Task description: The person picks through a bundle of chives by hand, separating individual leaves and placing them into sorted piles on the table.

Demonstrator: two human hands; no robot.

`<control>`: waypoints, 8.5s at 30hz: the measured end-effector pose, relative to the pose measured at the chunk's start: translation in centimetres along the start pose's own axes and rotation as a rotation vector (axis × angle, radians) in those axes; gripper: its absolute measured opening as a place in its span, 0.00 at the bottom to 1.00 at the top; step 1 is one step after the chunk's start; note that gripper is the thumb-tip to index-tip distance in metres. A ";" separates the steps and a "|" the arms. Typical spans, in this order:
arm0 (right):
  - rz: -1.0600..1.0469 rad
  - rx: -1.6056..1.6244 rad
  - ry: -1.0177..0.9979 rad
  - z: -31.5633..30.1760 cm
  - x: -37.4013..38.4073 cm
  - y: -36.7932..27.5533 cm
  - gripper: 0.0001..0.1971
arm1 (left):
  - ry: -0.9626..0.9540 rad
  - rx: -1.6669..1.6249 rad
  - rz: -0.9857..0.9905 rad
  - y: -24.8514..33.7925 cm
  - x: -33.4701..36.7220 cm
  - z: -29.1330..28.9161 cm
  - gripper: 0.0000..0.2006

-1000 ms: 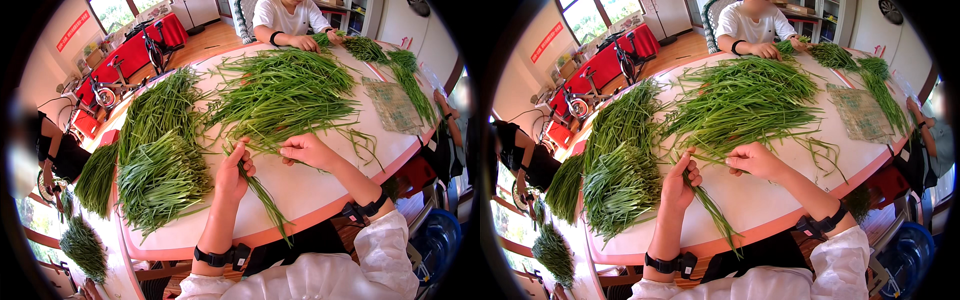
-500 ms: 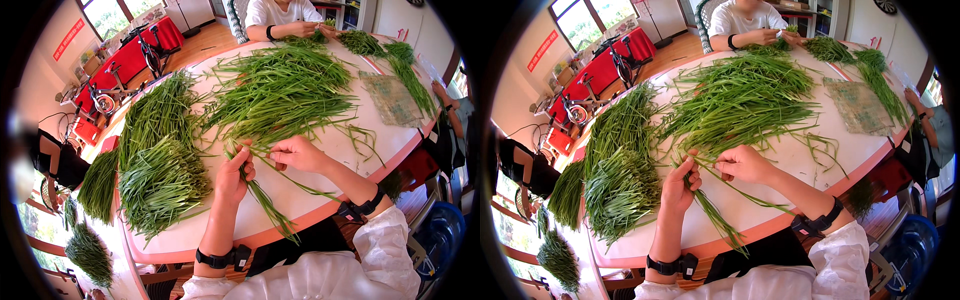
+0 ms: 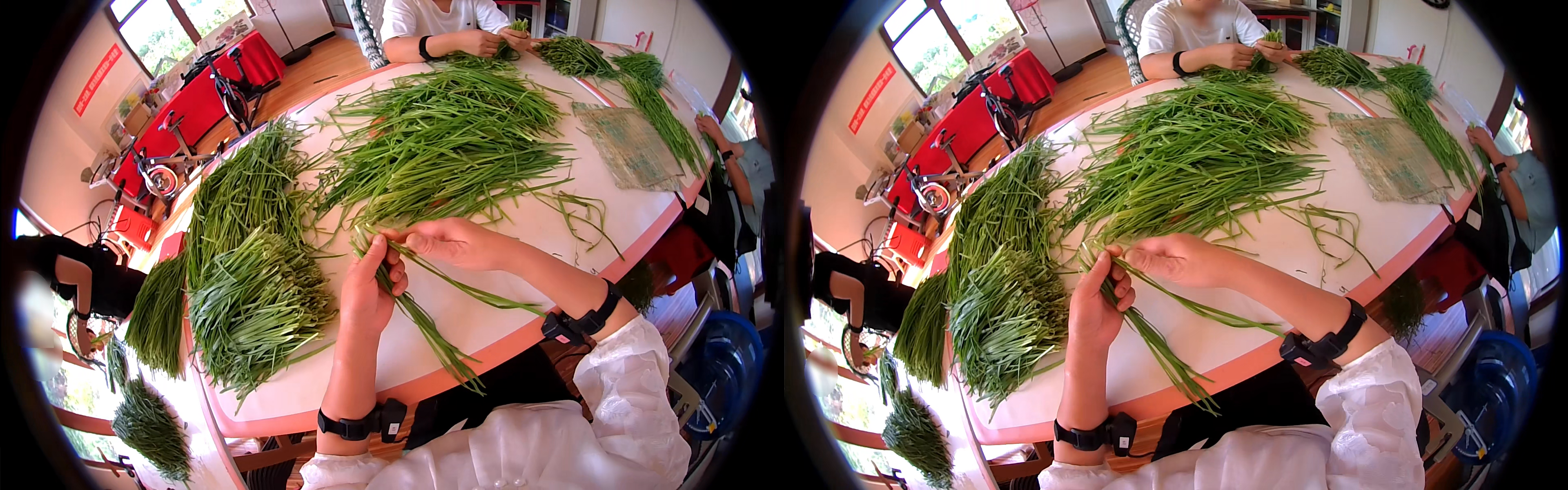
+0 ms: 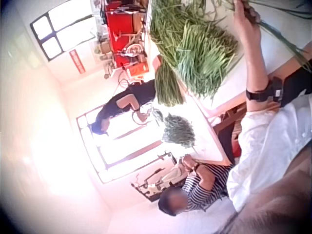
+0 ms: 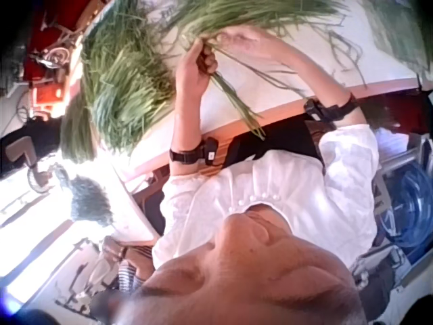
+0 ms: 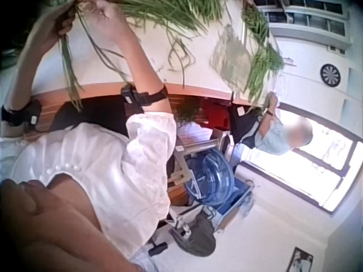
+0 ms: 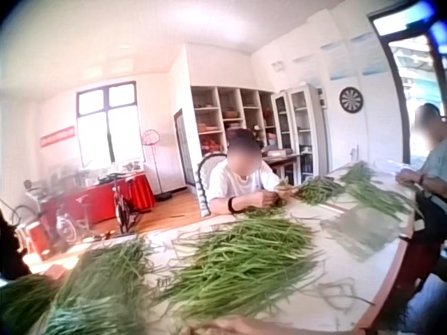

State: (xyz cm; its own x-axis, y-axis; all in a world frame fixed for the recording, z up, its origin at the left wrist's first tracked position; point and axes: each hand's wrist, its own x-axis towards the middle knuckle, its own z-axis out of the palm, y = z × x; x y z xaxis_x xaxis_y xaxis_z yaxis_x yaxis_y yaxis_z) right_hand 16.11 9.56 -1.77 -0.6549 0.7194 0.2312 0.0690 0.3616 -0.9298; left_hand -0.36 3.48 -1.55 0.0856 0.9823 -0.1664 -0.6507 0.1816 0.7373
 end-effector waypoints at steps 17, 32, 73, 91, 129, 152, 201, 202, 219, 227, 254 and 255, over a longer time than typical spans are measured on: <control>0.473 -0.029 -0.115 -9.4 -5.0 -0.8 0.19 | 0.012 -0.012 0.016 -0.6 1.0 0.7 0.09; 0.219 -0.725 0.369 -11.7 -8.4 -0.2 0.19 | -0.033 -0.099 0.022 -1.1 1.5 1.2 0.10; -0.032 0.120 -0.045 -0.4 3.4 -2.4 0.37 | -0.304 -0.013 -0.118 -2.3 0.7 1.8 0.10; 0.463 0.025 -0.323 -5.4 -12.8 -2.1 0.12 | -0.285 -0.254 0.008 -1.3 0.7 1.5 0.12; -0.065 -1.030 0.138 -5.9 -3.5 5.0 0.04 | -0.044 -0.107 -0.172 -1.3 2.4 1.3 0.09; -0.091 -0.941 0.149 -10.6 -4.0 2.6 0.09 | -0.026 -0.084 -0.184 -1.8 2.1 1.9 0.08; -0.334 -0.880 0.052 0.4 2.6 1.6 0.09 | 0.002 -0.156 -0.187 1.2 -1.3 -2.1 0.09; -0.137 -0.635 0.058 0.1 2.8 1.1 0.09 | 0.007 -0.164 -0.184 1.2 -1.3 -2.2 0.09; 0.267 -0.335 -0.115 0.7 1.3 -3.0 0.10 | 0.112 -0.056 -0.026 1.1 -0.6 -2.1 0.15; 0.514 -0.060 -0.227 -8.8 -5.0 -0.4 0.13 | 0.127 -0.100 0.010 0.3 0.3 -3.6 0.15; 0.448 0.054 -0.141 -4.3 -5.2 1.0 0.13 | 0.134 -0.043 0.031 -0.8 1.6 -1.9 0.14; 0.481 0.072 -0.190 -4.5 -5.4 0.9 0.12 | 0.147 -0.042 0.048 -0.7 1.6 -1.9 0.14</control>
State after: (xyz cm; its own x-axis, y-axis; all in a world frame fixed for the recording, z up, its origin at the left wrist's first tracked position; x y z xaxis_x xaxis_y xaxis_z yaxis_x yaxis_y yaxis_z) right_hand 23.11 8.68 -2.57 -0.6876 0.6713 -0.2767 0.3480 -0.0298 -0.9370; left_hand -1.21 4.85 -3.57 -0.0559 0.9721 -0.2276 -0.6827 0.1292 0.7192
